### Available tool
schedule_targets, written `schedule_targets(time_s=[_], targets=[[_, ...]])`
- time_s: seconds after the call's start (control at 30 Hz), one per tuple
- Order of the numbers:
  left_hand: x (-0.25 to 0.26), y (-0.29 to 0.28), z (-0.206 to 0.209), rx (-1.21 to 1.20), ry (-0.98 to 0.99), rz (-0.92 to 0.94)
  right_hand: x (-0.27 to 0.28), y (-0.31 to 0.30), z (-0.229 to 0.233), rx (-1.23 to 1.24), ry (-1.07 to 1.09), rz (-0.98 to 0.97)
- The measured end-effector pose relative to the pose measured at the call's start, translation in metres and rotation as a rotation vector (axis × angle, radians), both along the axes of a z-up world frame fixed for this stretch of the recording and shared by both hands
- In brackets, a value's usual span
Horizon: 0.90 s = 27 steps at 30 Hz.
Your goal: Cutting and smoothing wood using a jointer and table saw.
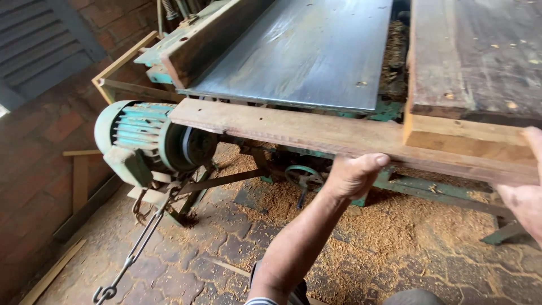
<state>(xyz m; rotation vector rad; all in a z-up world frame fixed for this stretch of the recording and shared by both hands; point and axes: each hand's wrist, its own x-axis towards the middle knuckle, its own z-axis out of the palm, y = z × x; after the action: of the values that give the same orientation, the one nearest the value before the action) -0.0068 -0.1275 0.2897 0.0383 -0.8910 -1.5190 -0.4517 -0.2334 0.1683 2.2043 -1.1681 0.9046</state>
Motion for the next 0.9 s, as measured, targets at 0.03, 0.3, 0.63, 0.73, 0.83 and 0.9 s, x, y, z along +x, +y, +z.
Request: schedule_targets(time_s=[0.03, 0.3, 0.63, 0.73, 0.83, 0.9], targets=[[-0.001, -0.003, -0.004, 0.001, -0.001, -0.014, 0.036, 0.021, 0.040, 0.000, 0.003, -0.013], [0.004, -0.015, -0.023, 0.029, -0.049, -0.028, 0.139, 0.121, 0.144, -0.030, -0.114, 0.000], [0.007, -0.002, -0.008, 0.037, -0.067, -0.055, 0.189, 0.175, 0.223, -0.268, -0.031, -0.010], [0.007, 0.013, 0.003, 0.026, -0.143, -0.027, 0.184, 0.175, 0.221, -0.264, -0.010, -0.043], [-0.001, 0.028, -0.005, 0.085, -0.290, -0.027, 0.168, 0.159, 0.194, -0.225, -0.035, -0.033], [-0.002, 0.031, -0.048, 0.080, -0.372, -0.155, 0.139, 0.108, 0.126, 0.261, -0.391, 0.184]])
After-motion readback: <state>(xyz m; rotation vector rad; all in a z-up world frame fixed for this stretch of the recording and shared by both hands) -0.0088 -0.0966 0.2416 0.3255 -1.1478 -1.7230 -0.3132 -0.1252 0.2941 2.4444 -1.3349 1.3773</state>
